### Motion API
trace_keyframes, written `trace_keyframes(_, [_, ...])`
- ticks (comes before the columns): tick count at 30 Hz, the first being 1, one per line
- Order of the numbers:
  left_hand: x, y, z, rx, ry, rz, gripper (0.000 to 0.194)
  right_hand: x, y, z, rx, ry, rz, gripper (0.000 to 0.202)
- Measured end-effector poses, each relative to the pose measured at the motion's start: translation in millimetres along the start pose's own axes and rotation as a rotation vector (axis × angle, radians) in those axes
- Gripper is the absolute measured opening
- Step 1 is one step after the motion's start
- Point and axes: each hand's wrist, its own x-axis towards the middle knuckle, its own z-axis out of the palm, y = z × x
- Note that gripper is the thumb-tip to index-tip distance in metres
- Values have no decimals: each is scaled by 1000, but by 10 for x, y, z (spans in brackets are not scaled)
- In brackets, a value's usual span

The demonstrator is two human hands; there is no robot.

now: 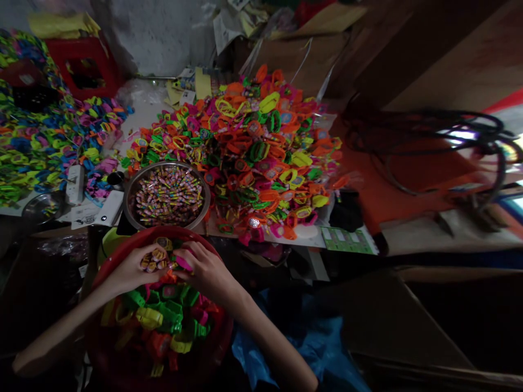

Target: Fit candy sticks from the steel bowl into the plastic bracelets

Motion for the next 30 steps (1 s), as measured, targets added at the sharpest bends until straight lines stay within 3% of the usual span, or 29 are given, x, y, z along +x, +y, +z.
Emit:
trace_keyframes(4, [13,15,-23,-15,-31,-10,24,48,-11,-25,-86,-11,-87,30])
trace_keyframes(11, [32,-22,-35,8,-92,-44,29,70,-28,-22,-157,-93,-70,24])
trace_keyframes(18, [46,38,-32,-48,-91,-64,28,94,-60,-79,-342,-175,-147,19])
trace_keyframes(30, [58,86,-3,-118,-47,-49,28,71,-25,-92,-401,-108,-294,12])
